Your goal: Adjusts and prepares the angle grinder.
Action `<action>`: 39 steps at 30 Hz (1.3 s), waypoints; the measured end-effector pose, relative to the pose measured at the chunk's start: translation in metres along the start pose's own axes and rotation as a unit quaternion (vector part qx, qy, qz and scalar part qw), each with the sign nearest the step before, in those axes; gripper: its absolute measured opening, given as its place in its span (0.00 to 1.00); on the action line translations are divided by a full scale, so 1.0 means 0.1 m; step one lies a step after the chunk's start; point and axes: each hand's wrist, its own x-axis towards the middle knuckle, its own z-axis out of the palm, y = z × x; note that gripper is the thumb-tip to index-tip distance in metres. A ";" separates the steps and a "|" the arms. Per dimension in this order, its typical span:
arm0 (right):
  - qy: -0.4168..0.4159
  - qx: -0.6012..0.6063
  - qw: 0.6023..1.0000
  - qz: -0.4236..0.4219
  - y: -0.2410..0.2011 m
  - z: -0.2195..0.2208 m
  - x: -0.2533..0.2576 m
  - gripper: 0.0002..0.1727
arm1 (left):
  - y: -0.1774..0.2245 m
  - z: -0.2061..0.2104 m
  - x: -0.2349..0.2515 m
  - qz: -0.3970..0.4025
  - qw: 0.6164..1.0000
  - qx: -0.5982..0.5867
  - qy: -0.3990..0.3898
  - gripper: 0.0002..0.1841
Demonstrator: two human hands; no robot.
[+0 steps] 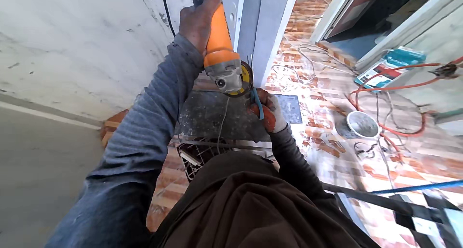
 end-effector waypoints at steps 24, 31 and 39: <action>-0.016 0.072 0.996 0.054 0.16 -0.04 -0.35 0.25 | -0.04 0.09 -0.07 -0.014 0.997 0.047 -0.060 0.25; -0.075 0.057 0.995 0.031 0.00 -0.05 -0.29 0.32 | -0.01 0.07 -0.15 -0.015 0.995 0.053 -0.088 0.25; -0.060 0.035 0.997 0.035 -0.08 -0.04 -0.30 0.24 | 0.01 0.06 -0.20 -0.010 0.991 0.080 -0.107 0.26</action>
